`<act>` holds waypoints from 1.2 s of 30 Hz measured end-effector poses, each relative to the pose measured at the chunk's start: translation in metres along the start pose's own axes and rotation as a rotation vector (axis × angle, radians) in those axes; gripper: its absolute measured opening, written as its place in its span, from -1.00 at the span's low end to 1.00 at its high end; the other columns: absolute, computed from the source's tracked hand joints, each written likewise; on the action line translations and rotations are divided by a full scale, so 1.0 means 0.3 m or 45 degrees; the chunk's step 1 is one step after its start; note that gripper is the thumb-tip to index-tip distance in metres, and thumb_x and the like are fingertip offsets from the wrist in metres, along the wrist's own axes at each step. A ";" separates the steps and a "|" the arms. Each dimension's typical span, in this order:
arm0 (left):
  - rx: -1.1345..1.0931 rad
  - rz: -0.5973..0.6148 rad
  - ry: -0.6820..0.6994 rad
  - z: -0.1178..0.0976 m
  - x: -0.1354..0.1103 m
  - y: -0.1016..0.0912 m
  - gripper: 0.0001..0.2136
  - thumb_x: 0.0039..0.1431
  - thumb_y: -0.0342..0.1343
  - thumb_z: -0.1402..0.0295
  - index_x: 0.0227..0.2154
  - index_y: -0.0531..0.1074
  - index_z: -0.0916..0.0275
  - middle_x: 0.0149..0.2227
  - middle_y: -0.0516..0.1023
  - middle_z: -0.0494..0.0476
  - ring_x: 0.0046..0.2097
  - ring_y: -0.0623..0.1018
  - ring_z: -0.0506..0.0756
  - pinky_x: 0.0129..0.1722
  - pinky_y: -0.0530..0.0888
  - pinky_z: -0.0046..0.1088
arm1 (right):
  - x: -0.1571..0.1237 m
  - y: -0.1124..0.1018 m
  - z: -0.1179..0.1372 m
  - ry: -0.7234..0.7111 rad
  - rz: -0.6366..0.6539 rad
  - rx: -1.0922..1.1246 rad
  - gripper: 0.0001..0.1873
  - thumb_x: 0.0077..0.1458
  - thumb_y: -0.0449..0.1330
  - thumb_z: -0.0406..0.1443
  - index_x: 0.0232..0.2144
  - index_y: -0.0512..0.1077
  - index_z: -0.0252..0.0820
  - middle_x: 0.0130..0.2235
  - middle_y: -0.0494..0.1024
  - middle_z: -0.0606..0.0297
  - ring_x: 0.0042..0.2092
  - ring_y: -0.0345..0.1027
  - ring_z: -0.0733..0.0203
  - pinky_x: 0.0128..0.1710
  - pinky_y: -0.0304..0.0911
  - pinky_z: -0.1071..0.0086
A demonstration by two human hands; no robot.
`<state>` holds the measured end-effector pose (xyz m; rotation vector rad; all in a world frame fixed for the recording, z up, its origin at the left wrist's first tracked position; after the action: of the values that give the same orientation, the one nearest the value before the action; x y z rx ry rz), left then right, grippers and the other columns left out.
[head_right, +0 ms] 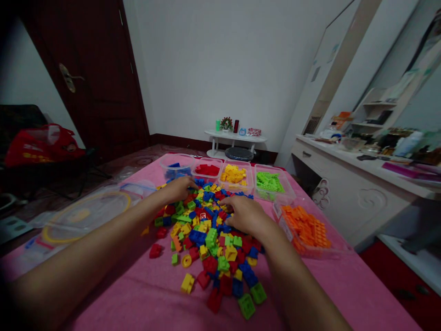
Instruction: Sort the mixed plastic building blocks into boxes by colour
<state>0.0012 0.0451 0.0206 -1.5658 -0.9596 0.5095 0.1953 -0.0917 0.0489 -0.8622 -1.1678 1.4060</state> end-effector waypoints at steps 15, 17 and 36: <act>-0.645 -0.270 -0.114 0.063 -0.017 -0.007 -0.72 0.00 0.12 0.24 -0.27 0.52 0.30 -0.44 0.52 0.10 -0.39 0.48 0.06 -0.39 0.39 -0.49 | -0.017 0.007 0.023 0.059 0.108 -0.112 -0.53 -0.28 0.29 -0.27 -0.21 0.40 -0.16 -0.22 0.51 0.23 -0.25 0.36 0.12 -0.35 0.16 0.39; -0.897 -0.159 -0.130 0.053 -0.017 -0.005 -0.72 0.02 0.10 0.19 -0.36 0.51 0.32 -0.50 0.48 0.07 -0.46 0.44 0.01 -0.48 0.37 -0.53 | -0.010 0.002 0.013 0.053 0.038 -0.082 -0.51 -0.27 0.28 -0.26 -0.17 0.41 -0.17 -0.20 0.50 0.21 -0.23 0.36 0.11 -0.30 0.18 0.37; -2.561 0.715 -0.545 -0.255 -0.119 0.013 -0.73 0.17 0.00 0.17 -0.31 0.36 0.32 -0.48 0.42 0.10 -0.56 0.42 -0.08 -0.75 0.15 -0.76 | 0.015 -0.053 0.087 -0.098 -0.537 0.372 -0.84 -0.04 0.19 -0.29 -0.33 0.51 -0.13 -0.30 0.54 0.28 -0.36 0.36 0.26 -0.35 0.23 0.39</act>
<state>0.0407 -0.0291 0.0282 -3.6961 -1.4032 0.0768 0.1743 -0.0931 0.0715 -0.3338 -1.0895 1.2241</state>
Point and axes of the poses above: each hand's wrist, its own x-axis towards the middle knuckle, its own y-axis out of the palm, z = x × y, the point moved 3 cm from there along x, towards the middle knuckle
